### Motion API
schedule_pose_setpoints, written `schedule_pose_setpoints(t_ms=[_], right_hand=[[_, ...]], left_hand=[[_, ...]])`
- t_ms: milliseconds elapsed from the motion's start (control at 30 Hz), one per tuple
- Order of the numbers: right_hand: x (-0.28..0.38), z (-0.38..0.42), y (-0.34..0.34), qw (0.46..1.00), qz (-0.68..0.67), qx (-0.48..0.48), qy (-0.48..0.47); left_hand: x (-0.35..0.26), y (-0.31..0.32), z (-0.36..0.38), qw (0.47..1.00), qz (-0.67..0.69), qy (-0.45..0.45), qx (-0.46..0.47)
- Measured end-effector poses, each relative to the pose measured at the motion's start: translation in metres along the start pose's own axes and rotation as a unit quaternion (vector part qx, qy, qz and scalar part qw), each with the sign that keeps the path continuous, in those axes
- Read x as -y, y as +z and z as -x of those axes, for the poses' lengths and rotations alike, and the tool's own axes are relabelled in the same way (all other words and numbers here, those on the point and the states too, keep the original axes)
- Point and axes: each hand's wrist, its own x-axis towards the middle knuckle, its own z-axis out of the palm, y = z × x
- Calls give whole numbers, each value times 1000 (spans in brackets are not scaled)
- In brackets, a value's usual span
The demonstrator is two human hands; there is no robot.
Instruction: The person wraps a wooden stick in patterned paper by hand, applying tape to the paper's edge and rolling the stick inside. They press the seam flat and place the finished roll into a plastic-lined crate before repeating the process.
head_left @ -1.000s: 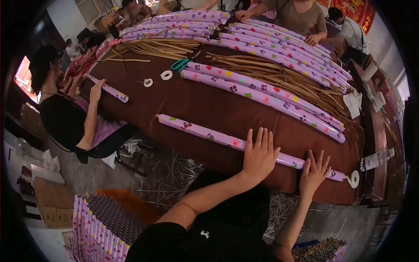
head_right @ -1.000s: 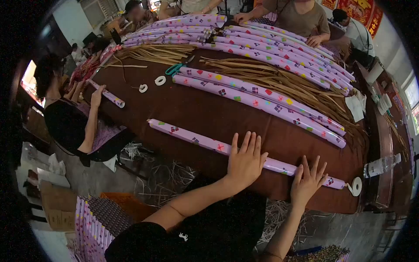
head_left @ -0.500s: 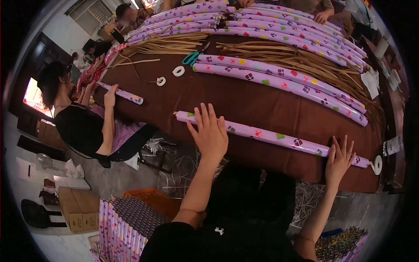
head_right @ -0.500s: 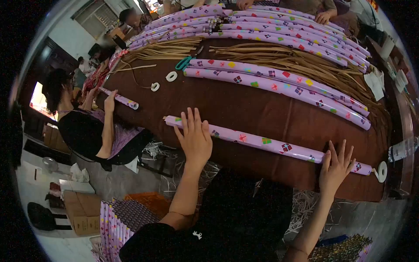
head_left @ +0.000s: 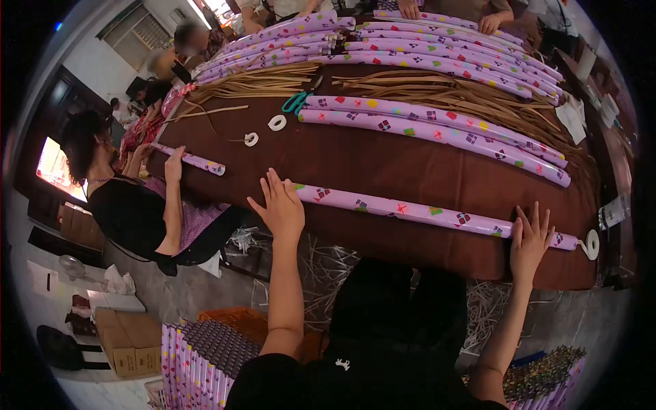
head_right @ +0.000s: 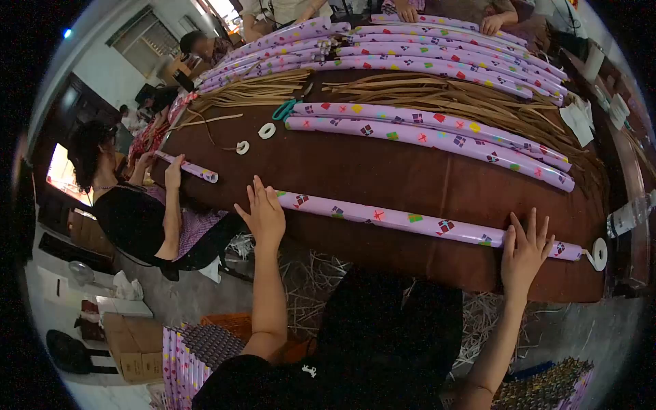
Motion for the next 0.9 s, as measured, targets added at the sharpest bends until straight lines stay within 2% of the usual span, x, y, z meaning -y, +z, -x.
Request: schedule_pose_setpoints(t_ms=[67,133,200,267,400,567,733,833,900], right_hand=[[2,-2,-4,999,14,37,12],[10,-2,-5,998,57,16,17],[18,2,-3,993,115,-3,15],[37,6,0,999,33,-22,-22],[116,20,-18,995,-34,8,-92],[213,26,-15,964,-154,51,-210],[304,20,1,928,-257,-6,-269],[337,25,5,908,-276,6,-314],[339,28,6,911,-270,19,-312]], left_hand=[[1,0,-1,1000,29,-2,12],[6,3,-1,997,73,23,11],[4,-1,-2,998,54,32,3],[6,1,-2,998,50,46,-2],[7,5,-3,996,71,55,-10],[9,3,-5,998,44,52,15],[7,2,-4,997,48,51,10],[8,1,-4,998,40,51,14],[9,2,-5,998,31,50,23]])
